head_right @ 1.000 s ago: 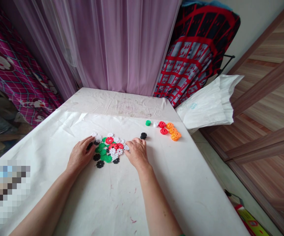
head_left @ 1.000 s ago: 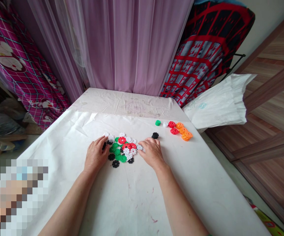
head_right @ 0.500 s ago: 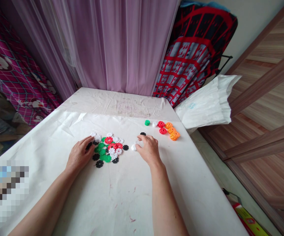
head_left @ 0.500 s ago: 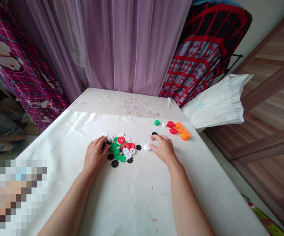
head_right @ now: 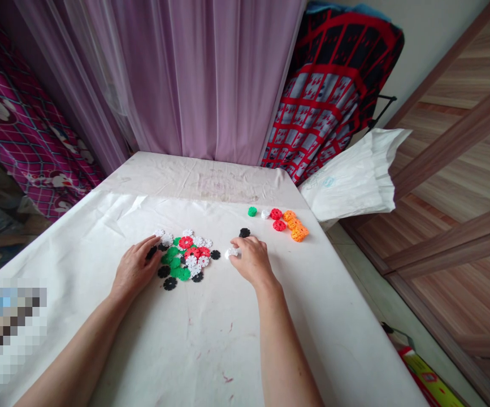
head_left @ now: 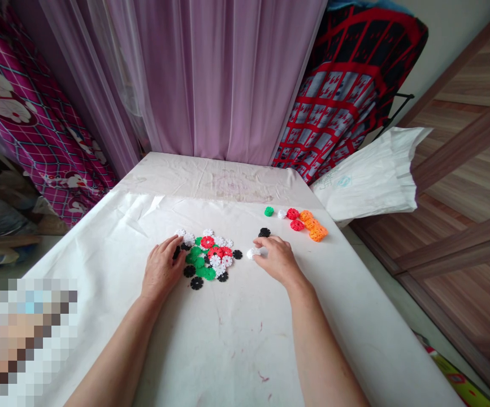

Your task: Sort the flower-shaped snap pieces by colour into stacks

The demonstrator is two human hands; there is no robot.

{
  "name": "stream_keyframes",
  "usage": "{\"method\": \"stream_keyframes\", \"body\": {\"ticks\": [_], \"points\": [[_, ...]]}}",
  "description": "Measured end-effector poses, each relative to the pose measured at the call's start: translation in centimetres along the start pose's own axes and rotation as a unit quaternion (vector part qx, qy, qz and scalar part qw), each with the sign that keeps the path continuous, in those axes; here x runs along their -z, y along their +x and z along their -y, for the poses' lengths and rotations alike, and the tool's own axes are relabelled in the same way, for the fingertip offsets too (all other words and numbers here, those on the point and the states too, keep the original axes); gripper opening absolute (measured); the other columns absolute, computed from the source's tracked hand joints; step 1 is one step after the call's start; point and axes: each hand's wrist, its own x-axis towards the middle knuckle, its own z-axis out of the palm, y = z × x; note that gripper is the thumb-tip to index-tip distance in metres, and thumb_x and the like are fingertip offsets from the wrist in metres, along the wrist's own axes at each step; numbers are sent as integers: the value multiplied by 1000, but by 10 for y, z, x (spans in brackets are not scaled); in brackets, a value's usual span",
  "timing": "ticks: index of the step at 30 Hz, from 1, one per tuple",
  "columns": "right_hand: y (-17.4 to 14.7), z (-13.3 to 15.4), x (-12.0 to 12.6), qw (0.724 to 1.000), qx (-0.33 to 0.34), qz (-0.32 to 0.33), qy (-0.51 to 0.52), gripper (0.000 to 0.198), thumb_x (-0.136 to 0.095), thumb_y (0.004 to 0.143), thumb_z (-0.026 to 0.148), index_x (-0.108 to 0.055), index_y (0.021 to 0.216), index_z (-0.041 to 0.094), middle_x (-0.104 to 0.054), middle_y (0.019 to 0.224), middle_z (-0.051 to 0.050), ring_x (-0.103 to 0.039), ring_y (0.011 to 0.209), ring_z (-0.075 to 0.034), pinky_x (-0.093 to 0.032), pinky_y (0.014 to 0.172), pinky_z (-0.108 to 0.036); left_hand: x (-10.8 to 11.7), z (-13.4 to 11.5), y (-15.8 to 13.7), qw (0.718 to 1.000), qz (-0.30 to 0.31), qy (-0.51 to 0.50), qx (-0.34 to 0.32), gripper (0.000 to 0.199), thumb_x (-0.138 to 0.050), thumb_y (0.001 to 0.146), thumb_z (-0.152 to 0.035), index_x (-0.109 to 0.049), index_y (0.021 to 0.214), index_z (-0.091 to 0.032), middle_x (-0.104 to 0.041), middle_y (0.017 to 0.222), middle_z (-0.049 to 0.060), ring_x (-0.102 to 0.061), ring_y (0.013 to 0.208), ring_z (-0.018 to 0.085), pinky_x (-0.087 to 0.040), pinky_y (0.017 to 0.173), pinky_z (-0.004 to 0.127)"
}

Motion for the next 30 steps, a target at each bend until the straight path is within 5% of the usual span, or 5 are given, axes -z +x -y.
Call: {"method": "stream_keyframes", "body": {"ticks": [6, 13, 25, 30], "points": [[-1, 18, -1, 999, 44, -14, -2, 23, -65, 81, 20, -70, 103, 27, -73, 107, -4, -57, 110, -23, -37, 93, -37, -2, 1, 0, 1000, -5, -1, -4, 42, -44, 90, -39, -63, 124, -24, -64, 133, 9, -60, 120, 28, -43, 106, 46], [-8, 56, -22, 987, 154, 45, -20, 20, -64, 83, 18, -69, 100, 27, -73, 106, -1, -55, 108, -21, -36, 89, -35, -1, 0, 0, 1000, -5, -3, -1, 43, -42, 91, -39, -63, 124, -22, -65, 132, 9, -60, 119, 27, -43, 106, 45], [-8, 58, -36, 990, 128, 46, -31, 29, -59, 84, 17, -64, 111, 27, -71, 105, -3, -55, 108, -22, -35, 89, -35, -2, 0, 0, 1000, -2, -3, -11, 42, -43, 92, -39, -61, 126, -24, -64, 134, 9, -58, 122, 27, -42, 107, 45], [-6, 54, -32, 996, 91, 26, 5, 31, -60, 82, 18, -64, 112, 26, -71, 106, -3, -57, 104, -21, -36, 89, -34, -3, -4, -3, 999, 20, 43, 21, 50, -40, 94, -47, -55, 135, -22, -52, 147, 12, -47, 136, 29, -31, 115, 51]]}}
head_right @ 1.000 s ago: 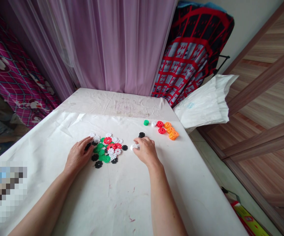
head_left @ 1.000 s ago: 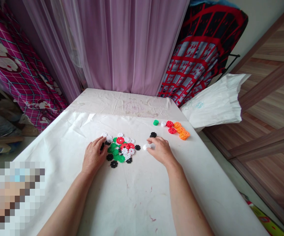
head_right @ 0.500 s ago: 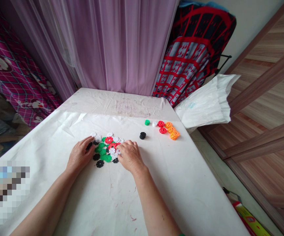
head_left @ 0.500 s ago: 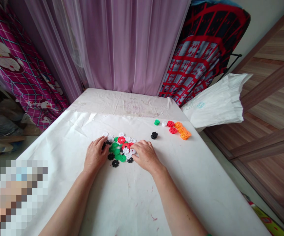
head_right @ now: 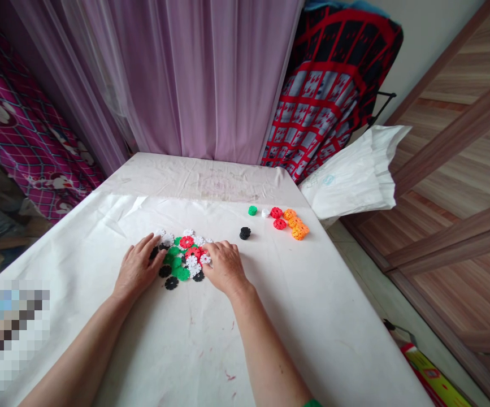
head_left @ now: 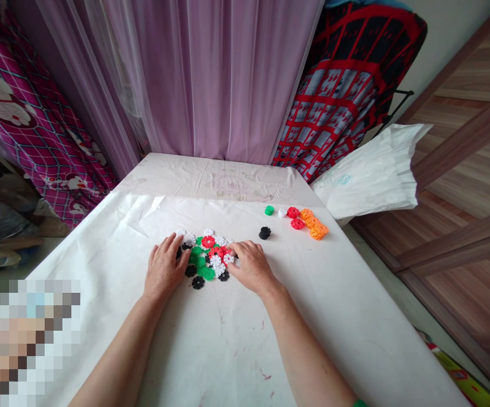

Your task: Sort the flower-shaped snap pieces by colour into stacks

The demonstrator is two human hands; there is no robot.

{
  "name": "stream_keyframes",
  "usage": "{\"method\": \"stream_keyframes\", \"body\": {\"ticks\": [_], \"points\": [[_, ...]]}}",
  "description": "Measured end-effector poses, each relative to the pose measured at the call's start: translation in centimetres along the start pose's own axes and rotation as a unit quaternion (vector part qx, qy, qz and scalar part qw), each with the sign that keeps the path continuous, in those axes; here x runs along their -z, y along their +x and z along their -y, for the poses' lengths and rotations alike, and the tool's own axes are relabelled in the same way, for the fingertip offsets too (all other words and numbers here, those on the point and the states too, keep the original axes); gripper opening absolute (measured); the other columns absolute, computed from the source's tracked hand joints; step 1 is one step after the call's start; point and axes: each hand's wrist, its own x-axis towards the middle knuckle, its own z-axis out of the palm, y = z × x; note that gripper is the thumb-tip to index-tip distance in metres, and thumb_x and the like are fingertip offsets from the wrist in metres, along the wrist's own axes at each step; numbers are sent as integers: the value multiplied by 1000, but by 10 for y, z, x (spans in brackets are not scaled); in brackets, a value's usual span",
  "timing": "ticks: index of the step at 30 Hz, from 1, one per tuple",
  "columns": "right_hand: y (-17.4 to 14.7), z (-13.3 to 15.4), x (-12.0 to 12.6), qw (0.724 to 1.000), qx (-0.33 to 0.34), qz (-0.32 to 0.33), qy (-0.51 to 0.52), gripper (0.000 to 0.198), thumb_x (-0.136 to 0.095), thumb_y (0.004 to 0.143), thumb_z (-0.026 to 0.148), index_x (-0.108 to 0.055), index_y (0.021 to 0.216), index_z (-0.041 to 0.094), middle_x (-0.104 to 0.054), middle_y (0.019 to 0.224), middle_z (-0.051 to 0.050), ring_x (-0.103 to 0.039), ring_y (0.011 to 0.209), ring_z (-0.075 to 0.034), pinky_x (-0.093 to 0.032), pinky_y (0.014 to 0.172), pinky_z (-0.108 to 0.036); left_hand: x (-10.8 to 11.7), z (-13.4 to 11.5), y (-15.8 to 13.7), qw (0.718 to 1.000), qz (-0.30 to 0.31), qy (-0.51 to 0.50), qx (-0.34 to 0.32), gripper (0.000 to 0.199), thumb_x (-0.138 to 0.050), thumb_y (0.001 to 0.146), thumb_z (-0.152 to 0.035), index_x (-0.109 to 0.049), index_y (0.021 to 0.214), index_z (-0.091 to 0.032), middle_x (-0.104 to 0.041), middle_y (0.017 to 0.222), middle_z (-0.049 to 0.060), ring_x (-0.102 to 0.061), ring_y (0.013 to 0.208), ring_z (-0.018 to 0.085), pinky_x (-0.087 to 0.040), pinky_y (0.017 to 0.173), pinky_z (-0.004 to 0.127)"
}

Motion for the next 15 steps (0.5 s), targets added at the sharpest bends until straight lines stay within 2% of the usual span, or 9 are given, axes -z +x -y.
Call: {"method": "stream_keyframes", "body": {"ticks": [5, 15], "points": [[0, -2, 3, 999, 21, 5, -24, 24, -63, 84, 22, -66, 107, 27, -72, 106, -3, -55, 109, -23, -34, 89, -36, -1, -12, 4, 997, 46, 61, 12, 67, -34, 94, -59, -47, 143, -16, -41, 155, 16, -33, 145, 35, -22, 117, 57], [1, 6, 0, 997, 20, 43, -69, 23, -62, 86, 26, -65, 109, 24, -71, 107, -5, -53, 108, -23, -32, 88, -35, -7, -33, 23, 987, 103, 121, -11, 71, -26, 96, -59, -38, 150, -15, -35, 159, 13, -28, 148, 33, -20, 119, 57]]}}
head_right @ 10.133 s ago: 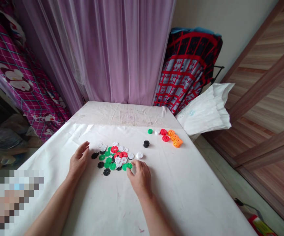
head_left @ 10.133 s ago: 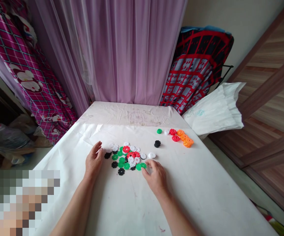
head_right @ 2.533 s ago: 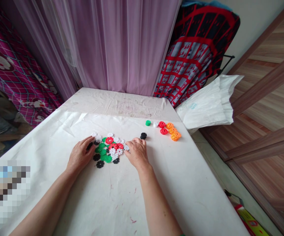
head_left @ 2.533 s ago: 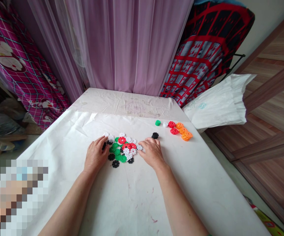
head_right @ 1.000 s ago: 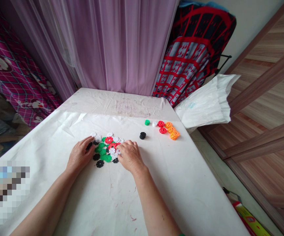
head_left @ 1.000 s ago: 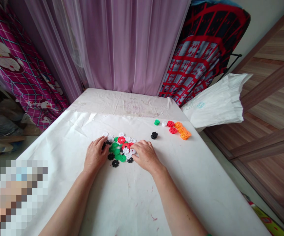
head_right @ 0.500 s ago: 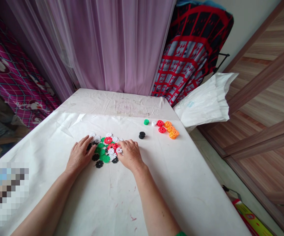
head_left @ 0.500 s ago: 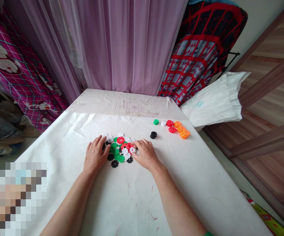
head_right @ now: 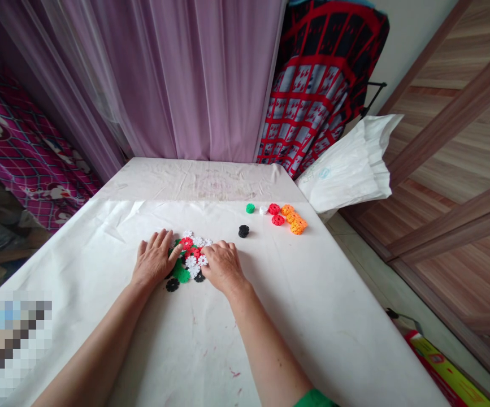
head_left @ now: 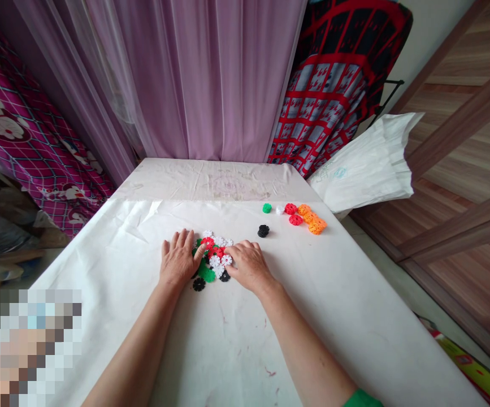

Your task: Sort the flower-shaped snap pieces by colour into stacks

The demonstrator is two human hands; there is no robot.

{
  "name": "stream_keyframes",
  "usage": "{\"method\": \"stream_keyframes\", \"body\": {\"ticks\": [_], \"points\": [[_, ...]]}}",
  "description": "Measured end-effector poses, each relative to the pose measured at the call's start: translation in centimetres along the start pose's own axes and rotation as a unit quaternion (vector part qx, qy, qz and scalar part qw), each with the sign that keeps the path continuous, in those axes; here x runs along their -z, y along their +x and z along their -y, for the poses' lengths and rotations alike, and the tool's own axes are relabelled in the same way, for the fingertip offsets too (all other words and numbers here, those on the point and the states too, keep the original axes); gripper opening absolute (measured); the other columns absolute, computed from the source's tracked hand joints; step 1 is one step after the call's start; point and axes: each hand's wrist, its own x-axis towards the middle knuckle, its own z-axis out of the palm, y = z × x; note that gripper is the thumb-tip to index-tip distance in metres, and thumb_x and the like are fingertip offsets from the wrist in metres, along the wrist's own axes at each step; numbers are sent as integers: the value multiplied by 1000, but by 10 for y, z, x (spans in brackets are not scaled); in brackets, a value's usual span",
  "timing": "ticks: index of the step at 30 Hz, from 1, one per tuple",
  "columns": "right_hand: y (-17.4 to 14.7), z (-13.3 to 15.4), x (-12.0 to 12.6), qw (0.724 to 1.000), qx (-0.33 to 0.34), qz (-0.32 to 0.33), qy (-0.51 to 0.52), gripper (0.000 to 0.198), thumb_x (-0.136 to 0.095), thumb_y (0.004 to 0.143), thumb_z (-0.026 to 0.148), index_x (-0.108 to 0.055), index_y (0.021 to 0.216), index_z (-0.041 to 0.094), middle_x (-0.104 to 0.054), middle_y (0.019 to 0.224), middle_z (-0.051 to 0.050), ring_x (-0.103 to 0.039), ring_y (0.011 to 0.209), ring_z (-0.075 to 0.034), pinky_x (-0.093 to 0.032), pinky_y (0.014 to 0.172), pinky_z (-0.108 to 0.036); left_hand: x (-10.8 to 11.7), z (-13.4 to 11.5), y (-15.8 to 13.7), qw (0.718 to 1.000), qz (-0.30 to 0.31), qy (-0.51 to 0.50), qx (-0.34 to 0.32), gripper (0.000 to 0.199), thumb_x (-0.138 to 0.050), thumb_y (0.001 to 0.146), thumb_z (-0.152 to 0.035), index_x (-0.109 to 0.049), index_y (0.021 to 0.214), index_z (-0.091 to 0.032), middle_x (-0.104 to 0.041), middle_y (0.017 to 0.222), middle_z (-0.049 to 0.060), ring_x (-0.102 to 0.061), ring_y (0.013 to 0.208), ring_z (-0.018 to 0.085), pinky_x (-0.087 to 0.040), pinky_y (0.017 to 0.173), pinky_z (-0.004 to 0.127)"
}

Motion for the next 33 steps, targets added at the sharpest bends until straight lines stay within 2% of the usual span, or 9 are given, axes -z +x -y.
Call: {"method": "stream_keyframes", "body": {"ticks": [11, 14, 16, 19, 22, 25, 28, 33], "points": [[1, 3, 0, 1000, 9, 4, -25, 16, -61, 87, 30, -68, 99, 21, -70, 104, -8, -55, 106, -24, -34, 88, -36, -1, -8, 3, 1000, -6, 15, -8, 71, -30, 95, -62, -42, 148, -17, -37, 158, 14, -30, 147, 35, -23, 118, 57], [2, 1, 4, 1000, -2, -12, 11, 15, -57, 90, 27, -70, 96, 22, -72, 100, -7, -58, 104, -22, -36, 89, -34, -2, -7, 4, 1000, -13, 11, -8, 70, -32, 95, -62, -43, 147, -17, -38, 157, 14, -30, 146, 35, -23, 118, 57], [3, -6, 8, 996, -30, -37, 77, 18, -54, 91, 22, -71, 95, 23, -73, 101, -5, -61, 99, -20, -39, 88, -32, -4, -7, 5, 1000, -22, 7, -8, 69, -34, 94, -61, -45, 146, -17, -39, 157, 15, -31, 146, 35, -24, 118, 56], [3, -25, 13, 966, -98, -72, 228, 18, -56, 87, 20, -71, 97, 23, -74, 98, -3, -65, 86, -16, -45, 81, -27, -8, -8, 7, 999, -31, -3, -9, 67, -36, 94, -60, -47, 145, -18, -41, 155, 15, -34, 145, 35, -26, 117, 56], [3, -52, 13, 907, -161, -104, 375, 20, -56, 84, 23, -68, 100, 21, -74, 90, -1, -66, 77, -14, -48, 72, -24, -12, -11, 10, 999, -32, -9, -10, 66, -35, 94, -60, -48, 144, -20, -42, 155, 14, -34, 145, 34, -26, 118, 56], [0, -76, 10, 866, -208, -112, 441, 18, -56, 81, 23, -67, 95, 20, -73, 88, -1, -65, 78, -14, -48, 71, -23, -13, -16, 12, 1000, -26, -8, -11, 65, -34, 95, -59, -48, 144, -20, -41, 156, 13, -33, 146, 32, -25, 119, 53], [-4, -92, 9, 870, -270, -66, 407, 16, -57, 79, 23, -68, 90, 20, -72, 86, 0, -65, 78, -14, -46, 69, -23, -15, -21, 13, 999, -29, -12, -12, 64, -34, 95, -58, -47, 144, -20, -41, 156, 13, -32, 146, 32, -26, 119, 52], [-13, -100, 16, 909, -327, 26, 256, 16, -56, 81, 19, -69, 91, 21, -73, 94, -2, -65, 88, -17, -43, 73, -25, -21, -28, 14, 999, -34, -36, -21, 61, -36, 96, -55, -50, 142, -17, -42, 155, 14, -33, 146, 32, -27, 119, 51]]}}
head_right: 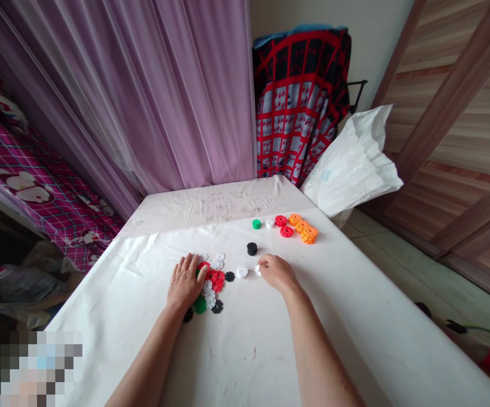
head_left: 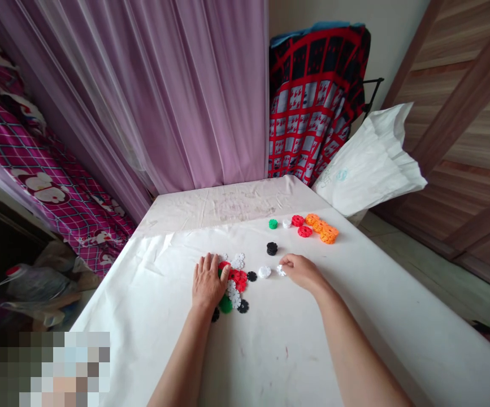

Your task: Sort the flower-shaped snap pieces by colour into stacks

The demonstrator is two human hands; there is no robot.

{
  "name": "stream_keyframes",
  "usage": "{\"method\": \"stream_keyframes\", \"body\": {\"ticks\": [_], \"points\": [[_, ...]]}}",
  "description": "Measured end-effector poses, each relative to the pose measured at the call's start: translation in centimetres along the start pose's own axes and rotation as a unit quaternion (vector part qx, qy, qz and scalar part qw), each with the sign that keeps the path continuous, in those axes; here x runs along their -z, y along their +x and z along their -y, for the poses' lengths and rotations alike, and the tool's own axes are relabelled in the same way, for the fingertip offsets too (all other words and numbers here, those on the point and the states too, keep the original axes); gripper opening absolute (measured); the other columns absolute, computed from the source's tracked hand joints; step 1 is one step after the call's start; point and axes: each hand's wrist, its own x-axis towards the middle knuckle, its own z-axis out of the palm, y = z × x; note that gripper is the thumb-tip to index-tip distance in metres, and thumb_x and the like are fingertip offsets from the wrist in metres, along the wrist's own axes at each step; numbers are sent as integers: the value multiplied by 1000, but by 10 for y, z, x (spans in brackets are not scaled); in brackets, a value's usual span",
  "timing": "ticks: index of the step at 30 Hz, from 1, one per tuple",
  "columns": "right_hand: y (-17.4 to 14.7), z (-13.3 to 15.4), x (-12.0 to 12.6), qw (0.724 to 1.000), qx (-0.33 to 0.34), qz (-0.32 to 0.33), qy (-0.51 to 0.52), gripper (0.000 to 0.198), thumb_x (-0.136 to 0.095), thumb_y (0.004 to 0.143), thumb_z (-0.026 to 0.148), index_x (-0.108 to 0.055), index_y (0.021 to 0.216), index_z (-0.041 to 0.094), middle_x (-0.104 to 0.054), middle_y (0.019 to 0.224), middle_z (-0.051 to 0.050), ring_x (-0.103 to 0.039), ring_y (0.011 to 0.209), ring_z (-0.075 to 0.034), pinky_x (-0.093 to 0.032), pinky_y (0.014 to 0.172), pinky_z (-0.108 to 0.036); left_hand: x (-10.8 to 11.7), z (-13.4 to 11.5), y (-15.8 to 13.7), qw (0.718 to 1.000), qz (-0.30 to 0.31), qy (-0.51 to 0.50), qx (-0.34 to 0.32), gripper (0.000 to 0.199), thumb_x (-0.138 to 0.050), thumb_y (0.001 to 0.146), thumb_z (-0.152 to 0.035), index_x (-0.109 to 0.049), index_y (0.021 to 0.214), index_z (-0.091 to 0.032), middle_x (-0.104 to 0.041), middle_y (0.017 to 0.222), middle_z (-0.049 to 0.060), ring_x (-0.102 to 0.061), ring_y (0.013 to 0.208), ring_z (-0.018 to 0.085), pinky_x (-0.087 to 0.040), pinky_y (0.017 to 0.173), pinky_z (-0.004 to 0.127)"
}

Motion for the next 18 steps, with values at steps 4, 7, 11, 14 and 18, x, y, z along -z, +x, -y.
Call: {"method": "stream_keyframes", "body": {"ticks": [4, 7, 11, 14, 18], "points": [[-8, 5, 3, 995, 30, -5, -93, 22, -63, 81, 24, -68, 102, 23, -69, 115, -5, -64, 105, -20, -42, 84, -25, -9, 3, -1, 998, -39, -44, -18, 53, -40, 96, -50, -54, 137, -20, -49, 150, 12, -40, 142, 29, -30, 118, 51], [-14, 8, 1, 986, 52, -4, -157, 27, -66, 78, 22, -67, 105, 25, -66, 118, -5, -64, 105, -21, -42, 82, -26, -16, 10, -2, 992, -82, -97, -14, 50, -40, 97, -46, -55, 136, -20, -52, 148, 11, -44, 140, 26, -35, 117, 48], [-17, 12, -3, 977, 64, -12, -204, 22, -61, 81, 17, -67, 101, 25, -69, 112, -4, -66, 100, -20, -41, 77, -26, -19, 18, -9, 984, -121, -126, 12, 48, -40, 96, -45, -59, 132, -19, -56, 144, 12, -47, 137, 27, -37, 116, 48], [-17, 16, -4, 972, 64, -14, -226, 19, -60, 82, 20, -66, 100, 25, -70, 110, -5, -67, 99, -21, -42, 75, -27, -19, 18, -17, 985, -122, -118, 15, 46, -41, 96, -44, -59, 131, -21, -57, 144, 11, -48, 136, 27, -36, 116, 51], [-16, 17, -5, 970, 43, -18, -237, 16, -60, 83, 23, -66, 97, 25, -70, 110, -7, -68, 100, -23, -43, 73, -28, -17, 15, -26, 988, -109, -108, 21, 46, -40, 96, -44, -58, 133, -22, -55, 145, 10, -48, 137, 26, -34, 117, 51]]}}
